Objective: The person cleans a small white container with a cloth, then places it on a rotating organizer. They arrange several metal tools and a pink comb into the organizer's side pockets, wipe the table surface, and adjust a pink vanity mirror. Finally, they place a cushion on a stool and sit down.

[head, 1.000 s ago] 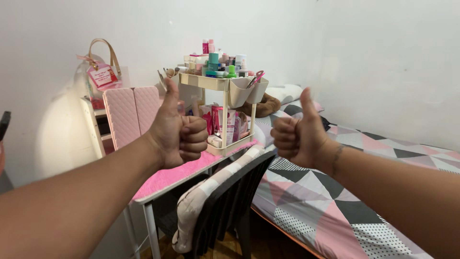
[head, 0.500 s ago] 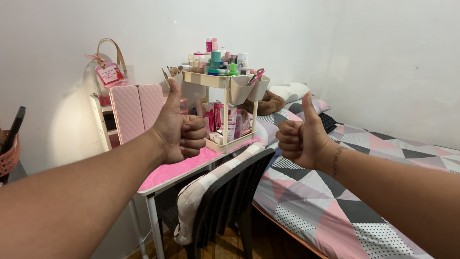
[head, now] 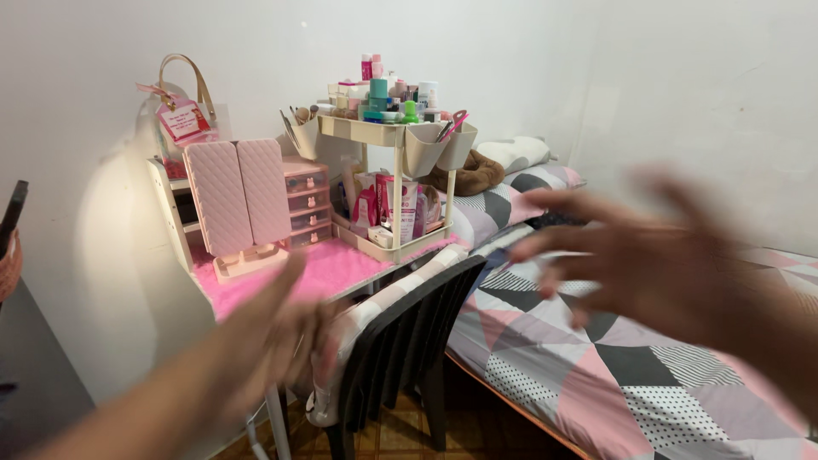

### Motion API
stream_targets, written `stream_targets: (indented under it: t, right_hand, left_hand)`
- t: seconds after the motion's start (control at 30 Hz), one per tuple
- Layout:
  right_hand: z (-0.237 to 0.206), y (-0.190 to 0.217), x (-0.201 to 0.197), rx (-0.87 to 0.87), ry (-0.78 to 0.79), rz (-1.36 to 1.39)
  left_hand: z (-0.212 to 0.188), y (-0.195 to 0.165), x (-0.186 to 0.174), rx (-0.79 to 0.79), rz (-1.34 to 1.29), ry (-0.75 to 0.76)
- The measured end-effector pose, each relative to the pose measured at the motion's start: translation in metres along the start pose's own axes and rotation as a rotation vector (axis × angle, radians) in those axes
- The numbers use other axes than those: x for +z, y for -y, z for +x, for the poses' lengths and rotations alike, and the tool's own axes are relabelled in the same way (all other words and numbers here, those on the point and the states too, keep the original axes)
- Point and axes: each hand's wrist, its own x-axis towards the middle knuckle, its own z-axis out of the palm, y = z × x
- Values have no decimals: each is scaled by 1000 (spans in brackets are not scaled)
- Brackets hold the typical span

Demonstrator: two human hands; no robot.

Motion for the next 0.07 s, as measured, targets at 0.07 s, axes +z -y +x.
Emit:
stream_targets:
  t: [0.07]
  right_hand:
    - [-40,16,13,69,-180,-170]
  left_hand:
    - [37,4,28,-56,-6,-39]
